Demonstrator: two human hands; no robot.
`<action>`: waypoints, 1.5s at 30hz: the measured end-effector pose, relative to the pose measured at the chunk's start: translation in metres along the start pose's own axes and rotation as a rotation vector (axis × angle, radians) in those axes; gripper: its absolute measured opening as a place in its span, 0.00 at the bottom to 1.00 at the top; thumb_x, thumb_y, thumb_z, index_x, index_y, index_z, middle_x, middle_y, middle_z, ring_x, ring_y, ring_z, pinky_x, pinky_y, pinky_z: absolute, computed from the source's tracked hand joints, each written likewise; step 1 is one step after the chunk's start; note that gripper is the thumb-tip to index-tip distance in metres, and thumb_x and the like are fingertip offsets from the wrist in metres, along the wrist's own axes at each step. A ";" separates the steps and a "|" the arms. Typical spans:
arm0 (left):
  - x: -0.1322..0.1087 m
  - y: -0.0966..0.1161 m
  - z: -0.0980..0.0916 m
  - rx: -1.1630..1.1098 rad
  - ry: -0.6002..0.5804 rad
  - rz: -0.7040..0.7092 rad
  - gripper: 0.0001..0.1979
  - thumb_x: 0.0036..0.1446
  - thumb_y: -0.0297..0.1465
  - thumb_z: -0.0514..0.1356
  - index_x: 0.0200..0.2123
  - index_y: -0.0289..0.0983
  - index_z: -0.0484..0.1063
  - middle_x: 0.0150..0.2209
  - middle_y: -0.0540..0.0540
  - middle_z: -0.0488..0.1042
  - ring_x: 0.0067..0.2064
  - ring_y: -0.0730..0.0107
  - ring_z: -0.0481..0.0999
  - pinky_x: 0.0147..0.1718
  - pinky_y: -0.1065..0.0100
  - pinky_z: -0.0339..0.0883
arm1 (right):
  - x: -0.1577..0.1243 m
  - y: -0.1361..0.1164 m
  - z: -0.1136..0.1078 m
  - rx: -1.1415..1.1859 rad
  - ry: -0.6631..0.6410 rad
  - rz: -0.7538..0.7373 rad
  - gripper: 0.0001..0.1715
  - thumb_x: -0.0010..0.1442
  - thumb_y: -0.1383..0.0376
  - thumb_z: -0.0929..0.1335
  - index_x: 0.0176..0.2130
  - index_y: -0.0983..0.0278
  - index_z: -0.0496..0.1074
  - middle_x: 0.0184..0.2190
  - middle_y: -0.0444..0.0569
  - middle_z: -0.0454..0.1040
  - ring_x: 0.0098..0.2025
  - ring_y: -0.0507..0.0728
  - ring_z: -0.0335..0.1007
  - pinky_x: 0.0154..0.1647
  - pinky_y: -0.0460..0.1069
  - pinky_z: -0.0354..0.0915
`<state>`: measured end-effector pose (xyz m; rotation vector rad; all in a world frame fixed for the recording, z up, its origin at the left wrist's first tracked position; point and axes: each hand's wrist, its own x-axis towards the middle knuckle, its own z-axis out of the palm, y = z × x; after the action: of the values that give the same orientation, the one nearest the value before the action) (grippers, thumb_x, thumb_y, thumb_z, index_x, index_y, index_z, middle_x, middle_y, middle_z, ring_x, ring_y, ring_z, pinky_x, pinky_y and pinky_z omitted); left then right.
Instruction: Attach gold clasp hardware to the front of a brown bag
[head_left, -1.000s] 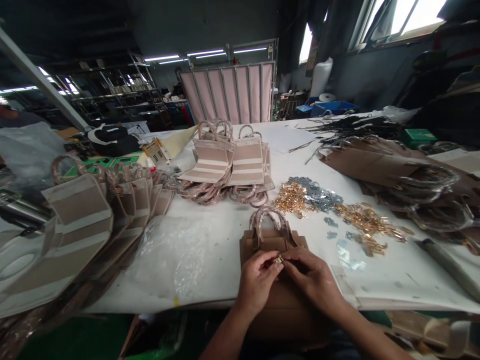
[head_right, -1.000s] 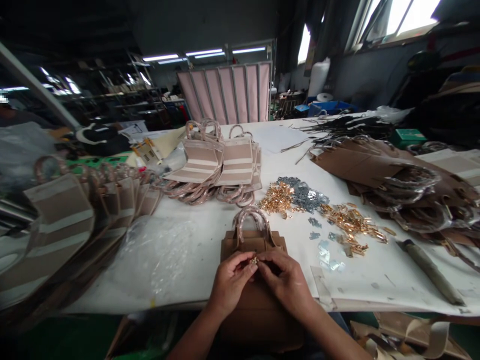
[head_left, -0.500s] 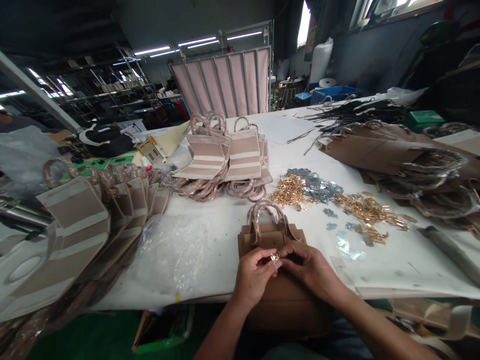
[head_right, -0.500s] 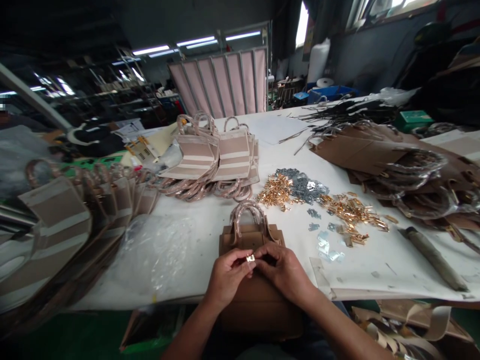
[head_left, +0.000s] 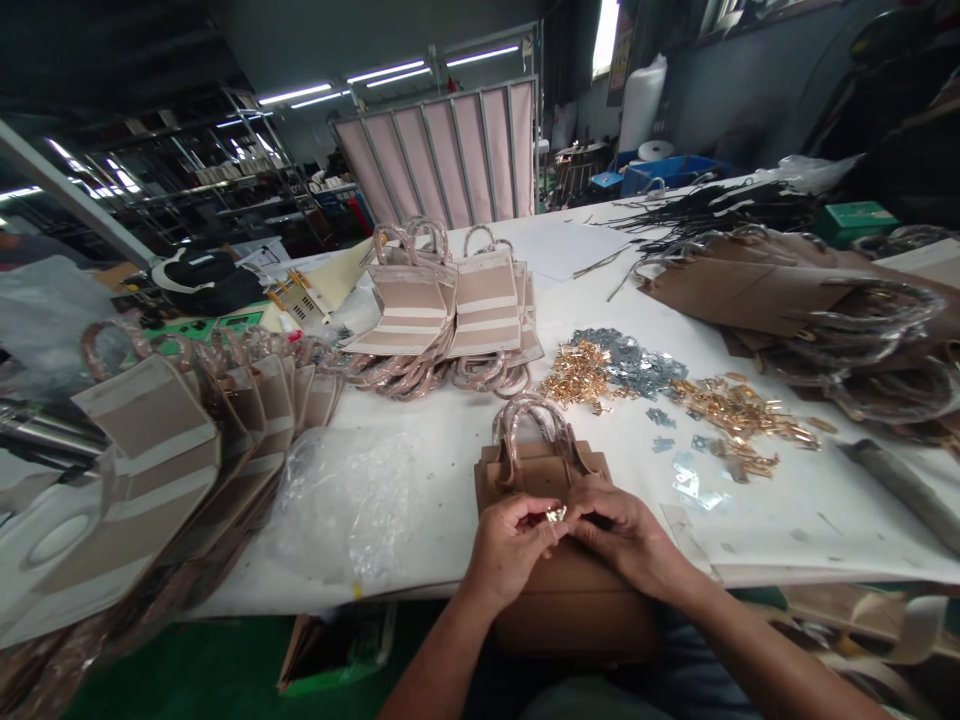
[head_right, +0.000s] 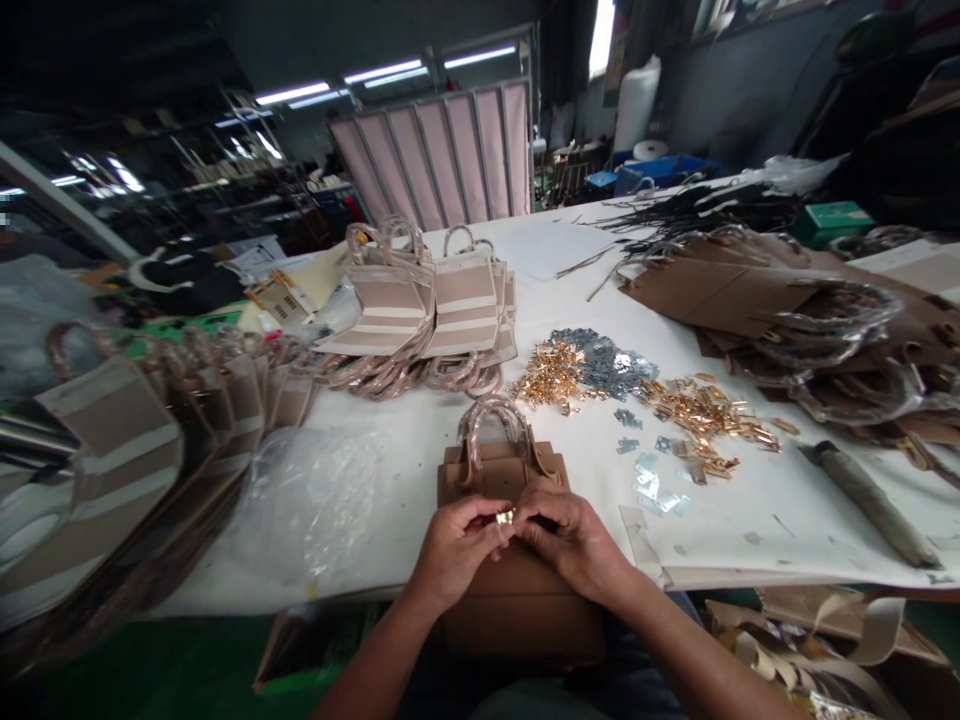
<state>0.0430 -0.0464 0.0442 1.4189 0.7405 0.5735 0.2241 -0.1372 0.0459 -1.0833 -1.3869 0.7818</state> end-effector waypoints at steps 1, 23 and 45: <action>0.000 0.000 0.000 -0.001 0.000 0.011 0.22 0.55 0.43 0.73 0.45 0.31 0.82 0.34 0.43 0.77 0.30 0.71 0.76 0.26 0.74 0.73 | 0.000 0.000 0.000 0.001 0.013 0.000 0.10 0.74 0.60 0.71 0.39 0.59 0.80 0.38 0.48 0.77 0.44 0.60 0.73 0.48 0.52 0.66; -0.005 -0.005 0.009 0.123 0.156 0.192 0.08 0.57 0.36 0.72 0.39 0.40 0.84 0.38 0.45 0.82 0.40 0.64 0.81 0.40 0.69 0.76 | 0.003 -0.007 0.004 -0.059 0.059 0.271 0.22 0.73 0.48 0.69 0.37 0.61 0.77 0.32 0.44 0.76 0.37 0.58 0.72 0.39 0.49 0.64; -0.010 0.001 0.006 -0.060 0.116 0.122 0.15 0.55 0.39 0.72 0.41 0.35 0.81 0.44 0.42 0.79 0.37 0.65 0.80 0.34 0.68 0.78 | -0.003 -0.004 0.004 0.048 0.024 0.126 0.17 0.68 0.50 0.76 0.47 0.58 0.83 0.45 0.51 0.80 0.49 0.64 0.75 0.54 0.55 0.69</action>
<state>0.0412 -0.0578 0.0461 1.3904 0.7255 0.7718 0.2196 -0.1407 0.0482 -1.1473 -1.2827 0.8866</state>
